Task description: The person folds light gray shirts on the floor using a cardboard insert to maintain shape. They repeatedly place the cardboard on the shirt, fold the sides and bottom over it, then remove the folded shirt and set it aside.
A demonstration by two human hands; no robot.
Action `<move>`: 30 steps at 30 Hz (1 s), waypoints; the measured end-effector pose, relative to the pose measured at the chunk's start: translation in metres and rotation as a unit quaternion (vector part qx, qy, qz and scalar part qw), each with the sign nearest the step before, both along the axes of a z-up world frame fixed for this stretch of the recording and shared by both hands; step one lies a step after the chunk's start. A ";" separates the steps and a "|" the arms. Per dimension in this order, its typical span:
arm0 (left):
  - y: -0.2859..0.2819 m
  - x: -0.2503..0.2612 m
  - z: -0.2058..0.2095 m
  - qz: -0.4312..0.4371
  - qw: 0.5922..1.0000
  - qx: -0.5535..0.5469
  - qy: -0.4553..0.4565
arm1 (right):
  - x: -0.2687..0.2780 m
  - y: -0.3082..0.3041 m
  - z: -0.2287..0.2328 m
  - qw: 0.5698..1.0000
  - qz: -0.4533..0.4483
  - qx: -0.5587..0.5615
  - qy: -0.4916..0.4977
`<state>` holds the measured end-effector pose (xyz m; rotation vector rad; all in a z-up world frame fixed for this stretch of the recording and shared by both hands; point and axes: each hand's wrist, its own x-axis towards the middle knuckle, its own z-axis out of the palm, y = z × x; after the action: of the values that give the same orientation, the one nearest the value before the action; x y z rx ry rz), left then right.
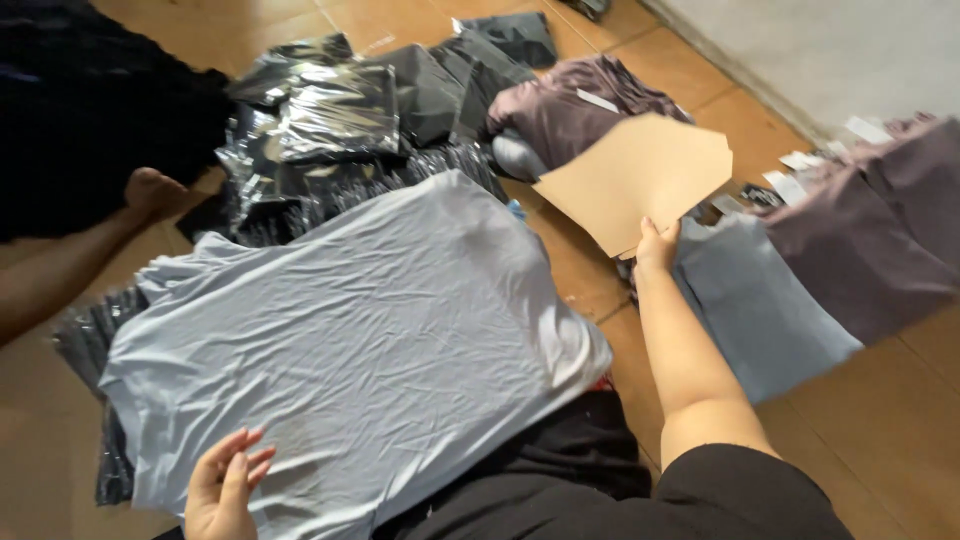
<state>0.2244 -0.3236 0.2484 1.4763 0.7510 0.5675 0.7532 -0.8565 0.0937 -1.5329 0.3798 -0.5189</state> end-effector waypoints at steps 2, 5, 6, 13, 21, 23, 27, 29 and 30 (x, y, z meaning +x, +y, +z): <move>0.016 -0.014 -0.016 0.027 0.999 0.000 0.026 | 0.037 0.004 -0.020 0.999 -0.021 0.033 0.028; 0.041 -0.042 -0.034 -0.003 0.997 0.006 0.074 | 0.083 0.009 -0.031 0.997 -0.029 0.074 -0.025; 0.038 -0.046 -0.027 0.026 0.994 0.006 0.103 | 0.088 0.016 -0.022 0.990 -0.008 0.143 -0.014; 0.122 -0.118 -0.146 0.024 0.987 -0.041 0.156 | 0.078 0.038 0.001 0.973 -0.107 0.005 0.204; 0.057 -0.109 -0.074 0.103 0.987 0.027 0.124 | 0.106 0.001 -0.004 0.956 -0.170 -0.059 0.230; 0.035 -0.093 -0.033 0.136 0.982 0.008 0.134 | 0.123 -0.017 0.001 0.951 -0.171 -0.062 0.249; 0.011 -0.088 0.016 0.158 0.972 0.045 0.167 | 0.174 -0.049 0.005 0.934 -0.272 -0.182 0.144; 0.010 -0.093 0.019 0.176 0.960 0.045 0.214 | 0.149 -0.058 0.057 0.892 -0.340 -0.296 0.025; 0.012 -0.097 0.012 0.165 0.957 0.028 0.236 | 0.112 -0.023 0.098 0.931 -0.242 -0.268 -0.049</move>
<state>0.1277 -0.3113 0.2600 1.5678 1.3846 0.4895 0.8651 -0.8792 0.1922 -1.9327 0.5762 -1.1561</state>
